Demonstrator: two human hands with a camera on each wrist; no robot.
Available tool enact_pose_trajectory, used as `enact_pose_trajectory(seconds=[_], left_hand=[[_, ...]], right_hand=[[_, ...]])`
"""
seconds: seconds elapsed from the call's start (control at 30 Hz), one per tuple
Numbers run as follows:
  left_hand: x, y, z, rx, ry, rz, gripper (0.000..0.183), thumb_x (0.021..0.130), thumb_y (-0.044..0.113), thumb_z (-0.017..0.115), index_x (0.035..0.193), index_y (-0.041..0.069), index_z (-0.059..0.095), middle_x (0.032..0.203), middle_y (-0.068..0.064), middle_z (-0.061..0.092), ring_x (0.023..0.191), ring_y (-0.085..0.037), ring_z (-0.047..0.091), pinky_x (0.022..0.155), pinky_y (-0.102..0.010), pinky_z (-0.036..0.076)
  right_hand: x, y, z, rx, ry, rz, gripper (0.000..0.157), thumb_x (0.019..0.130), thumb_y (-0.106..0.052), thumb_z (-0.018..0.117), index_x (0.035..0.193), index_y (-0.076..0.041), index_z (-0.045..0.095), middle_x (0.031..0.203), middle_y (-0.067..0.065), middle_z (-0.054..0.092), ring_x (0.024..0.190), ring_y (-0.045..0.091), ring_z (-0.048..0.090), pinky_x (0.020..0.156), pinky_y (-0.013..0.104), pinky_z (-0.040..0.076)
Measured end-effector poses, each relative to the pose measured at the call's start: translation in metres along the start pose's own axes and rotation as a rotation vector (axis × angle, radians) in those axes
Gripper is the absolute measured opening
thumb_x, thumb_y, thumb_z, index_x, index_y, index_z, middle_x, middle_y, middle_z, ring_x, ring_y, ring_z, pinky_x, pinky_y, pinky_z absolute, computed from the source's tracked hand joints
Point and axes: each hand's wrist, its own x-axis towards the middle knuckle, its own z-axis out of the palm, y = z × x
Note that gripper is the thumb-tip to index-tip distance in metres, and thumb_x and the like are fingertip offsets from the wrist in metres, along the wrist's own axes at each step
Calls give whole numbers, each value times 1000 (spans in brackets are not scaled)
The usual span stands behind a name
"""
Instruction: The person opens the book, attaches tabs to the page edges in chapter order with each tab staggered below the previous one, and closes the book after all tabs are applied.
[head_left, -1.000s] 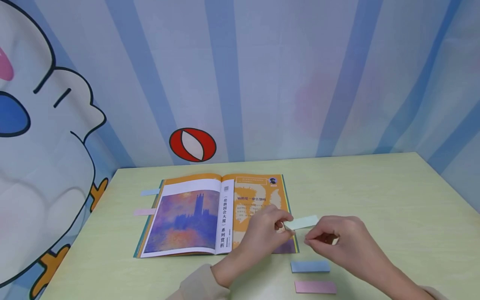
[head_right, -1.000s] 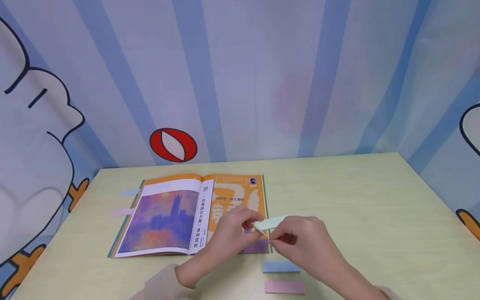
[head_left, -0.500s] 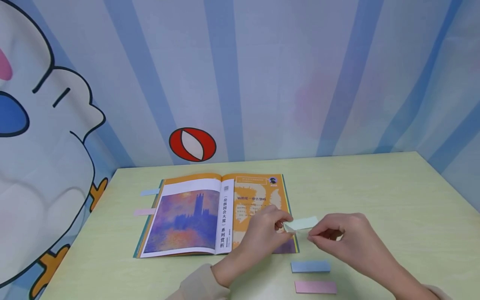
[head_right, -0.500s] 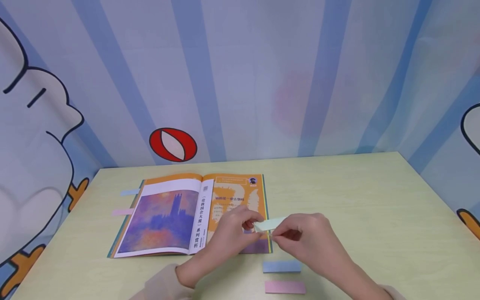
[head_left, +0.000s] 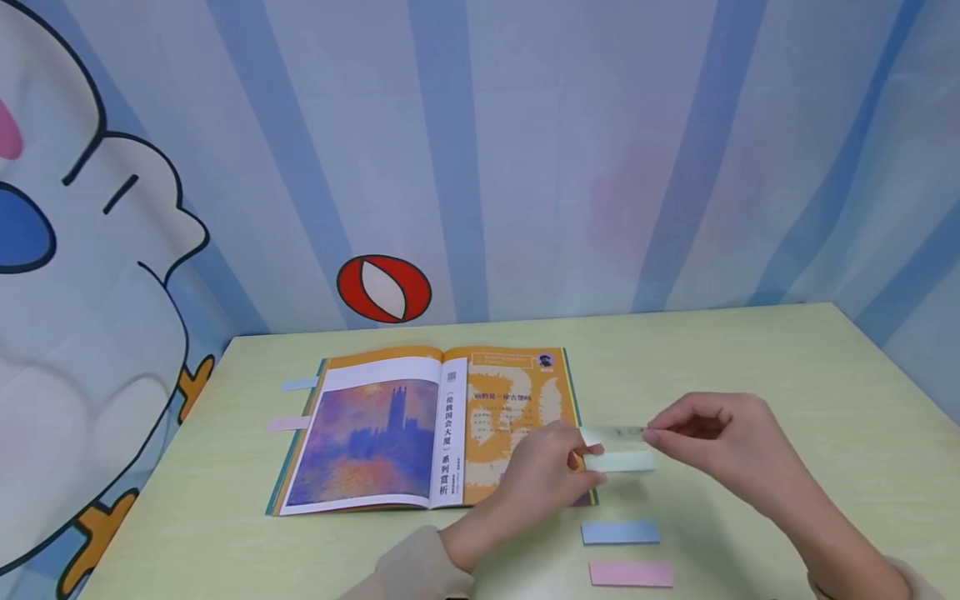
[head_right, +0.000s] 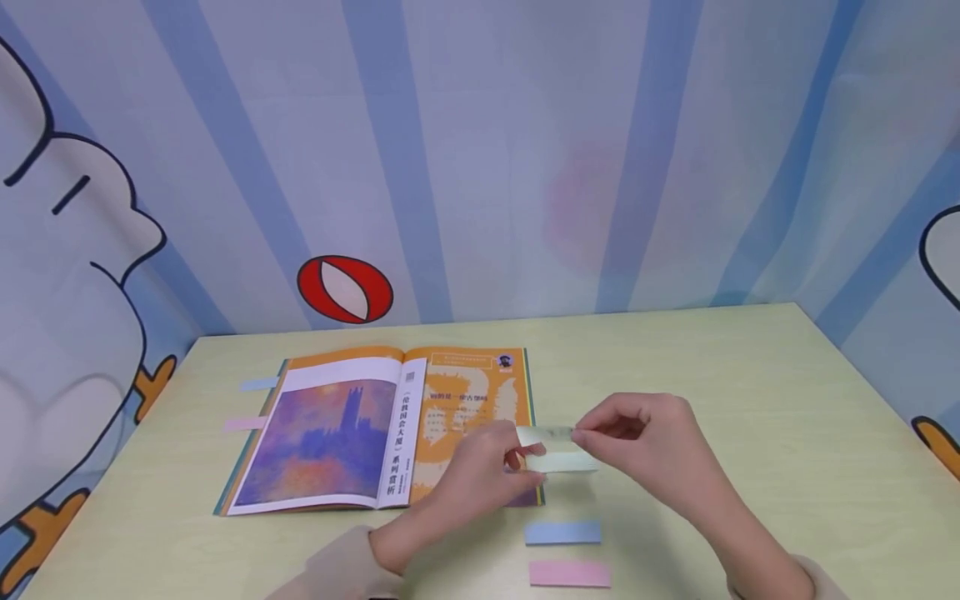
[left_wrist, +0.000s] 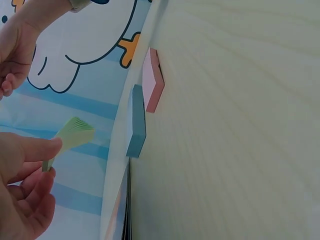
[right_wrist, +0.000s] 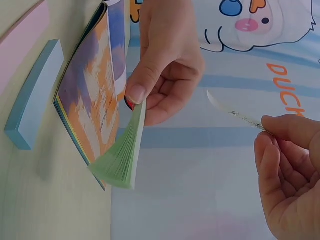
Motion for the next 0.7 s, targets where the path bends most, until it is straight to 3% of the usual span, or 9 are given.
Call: enact_pose_trajectory(seconds=[0.23,0.5,0.7], left_hand=[[5,4,15,21,-144,-12,19,75,20,78,92,13,73,80,9,61,66,6,50,59,-8,39],[7,2,27,51,-175,-7,20,72,20,81,89,13,73,78,10,62,67,5,49,58,-8,38],[9,2,31,95,-213,-24,20,72,20,81,89,12,73,77,8,62,66,4,48,59,-9,37]], right_hand=[[7,8,-5,59,11,61,16,81,-23,73,88,-8,72,77,1,68,66,16,62,59,30,51],[19,26,-8,275,-5,139,9,83,-16,71,87,-8,72,73,-2,67,64,17,60,62,31,52],[24,36,-8,334,-10,144,4,84,-10,69,86,-11,72,75,-4,67,65,16,61,62,28,52]])
